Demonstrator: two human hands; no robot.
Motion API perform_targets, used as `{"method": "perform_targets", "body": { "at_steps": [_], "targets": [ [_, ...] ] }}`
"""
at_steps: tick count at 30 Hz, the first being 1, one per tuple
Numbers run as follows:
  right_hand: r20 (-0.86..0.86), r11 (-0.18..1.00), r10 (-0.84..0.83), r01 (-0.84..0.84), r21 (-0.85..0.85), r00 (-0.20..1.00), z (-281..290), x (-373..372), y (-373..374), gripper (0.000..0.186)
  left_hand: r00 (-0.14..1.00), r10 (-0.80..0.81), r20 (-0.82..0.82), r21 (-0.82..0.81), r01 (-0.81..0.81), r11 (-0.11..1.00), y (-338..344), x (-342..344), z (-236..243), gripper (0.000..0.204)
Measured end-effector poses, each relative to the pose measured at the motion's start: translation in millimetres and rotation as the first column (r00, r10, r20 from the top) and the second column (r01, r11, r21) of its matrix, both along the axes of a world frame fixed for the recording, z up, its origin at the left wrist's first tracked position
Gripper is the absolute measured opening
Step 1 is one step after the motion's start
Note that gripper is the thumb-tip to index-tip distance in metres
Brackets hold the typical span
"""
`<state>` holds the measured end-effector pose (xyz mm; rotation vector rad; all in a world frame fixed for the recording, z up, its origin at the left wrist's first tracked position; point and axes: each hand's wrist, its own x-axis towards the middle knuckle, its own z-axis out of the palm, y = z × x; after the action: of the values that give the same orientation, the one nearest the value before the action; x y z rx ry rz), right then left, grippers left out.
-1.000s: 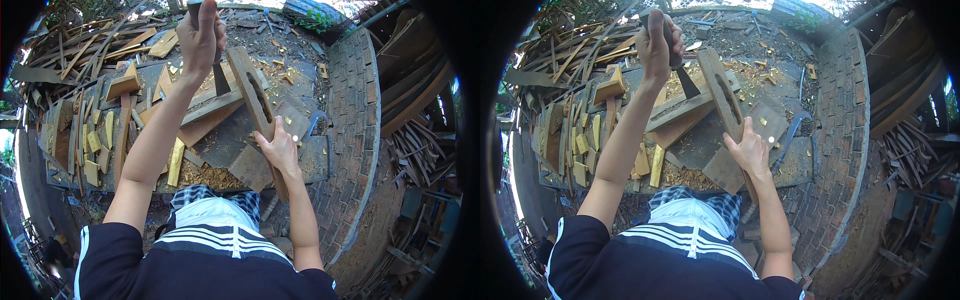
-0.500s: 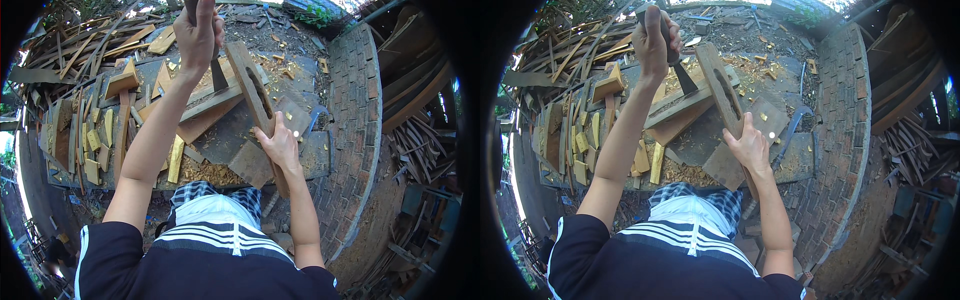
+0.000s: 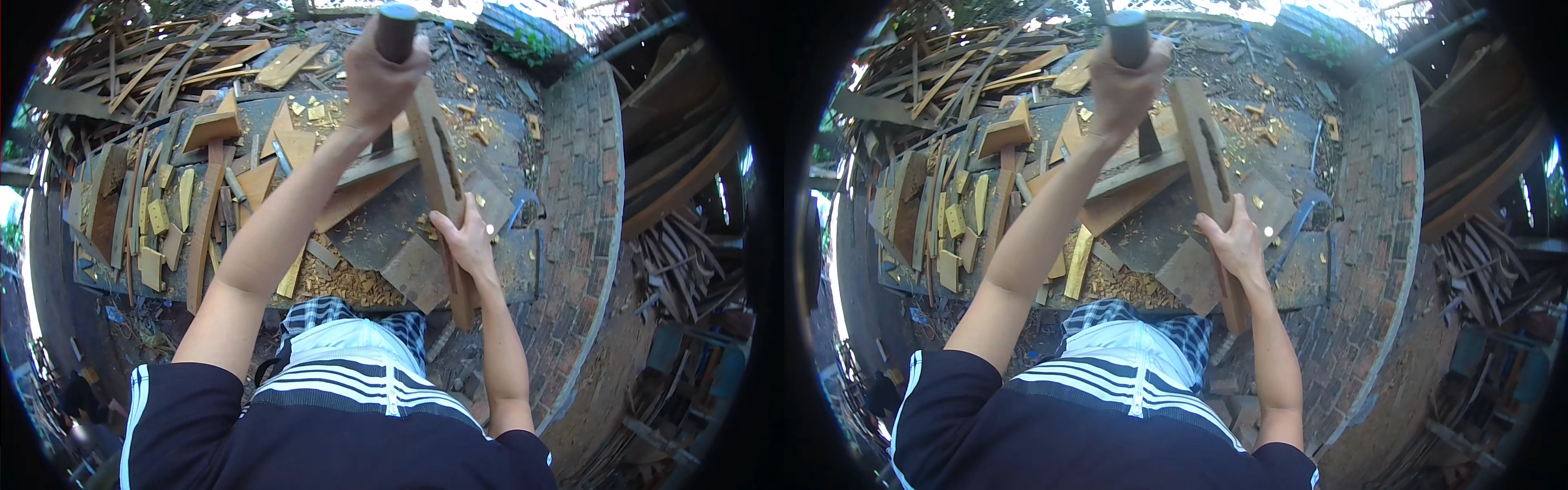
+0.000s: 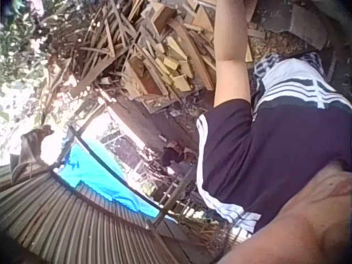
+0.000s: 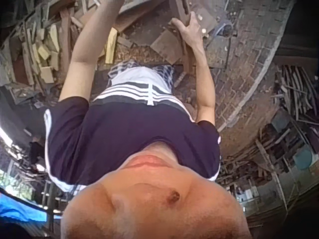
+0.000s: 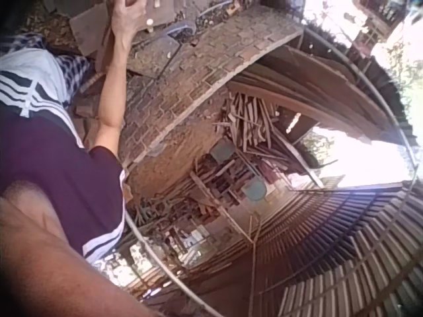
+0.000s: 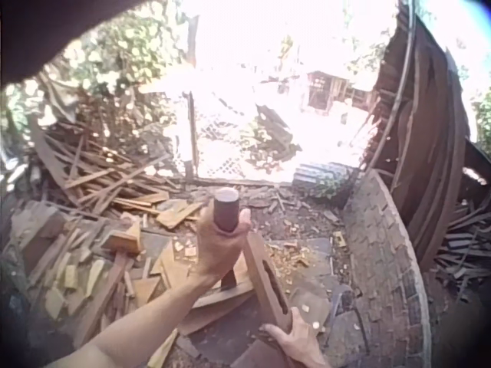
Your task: The person carves and shapes a piece of wood using a chisel and mallet.
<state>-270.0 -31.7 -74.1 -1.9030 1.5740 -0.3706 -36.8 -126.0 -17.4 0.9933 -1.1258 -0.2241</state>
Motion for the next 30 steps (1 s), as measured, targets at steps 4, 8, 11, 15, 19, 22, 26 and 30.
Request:
{"method": "perform_targets", "body": {
  "at_steps": [4, 8, 11, 15, 19, 22, 26, 30],
  "targets": [
    [0.372, 1.0, -0.004, -0.007, 0.028, 0.928, 72.4, 5.4, -16.6, 0.051, 0.994, 0.104, 0.015, -0.003, -0.104, 0.995, 11.2, -14.6, 11.9, 0.019],
    [0.581, 0.938, 0.22, -0.006, -0.346, 0.784, 181.4, 30.8, -17.6, 0.051, 0.993, 0.096, 0.067, -0.054, -0.092, 0.994, 21.7, -13.9, 14.3, 0.018],
    [0.411, 0.791, 0.387, -0.069, -0.607, 0.826, 214.6, 40.0, -18.5, 0.051, 0.993, 0.094, 0.073, -0.06, -0.089, 0.994, 18.9, -25.0, 14.1, 0.02],
    [-0.078, 0.828, 0.384, -0.381, -0.41, 0.92, 210.5, 43.3, -26.2, 0.056, 0.997, 0.074, 0.01, -0.101, -0.072, 0.992, 19.7, -19.9, 8.0, 0.022],
    [0.037, 0.847, 0.414, -0.37, -0.383, 0.91, 240.4, 48.1, -18.0, 0.065, 0.993, 0.101, 0.055, -0.068, -0.097, 0.993, 24.0, -16.9, 12.7, 0.021],
    [0.19, 0.777, 0.483, -0.318, -0.543, 0.855, 235.9, 53.0, -14.5, 0.058, 0.997, 0.065, 0.043, -0.077, -0.062, 0.995, 19.7, -14.6, 12.4, 0.021],
    [-0.296, 0.746, 0.316, -0.429, -0.51, 0.901, 213.2, 50.2, -23.5, 0.052, 0.999, -0.007, 0.035, -0.069, 0.01, 0.998, 16.0, -17.3, 3.7, 0.022],
    [0.046, 0.805, 0.436, -0.367, -0.466, 0.899, 231.3, 56.4, -21.2, 0.053, 0.998, 0.065, 0.006, -0.053, -0.064, 0.997, 15.0, -9.9, 9.9, 0.023]
  ]
}}
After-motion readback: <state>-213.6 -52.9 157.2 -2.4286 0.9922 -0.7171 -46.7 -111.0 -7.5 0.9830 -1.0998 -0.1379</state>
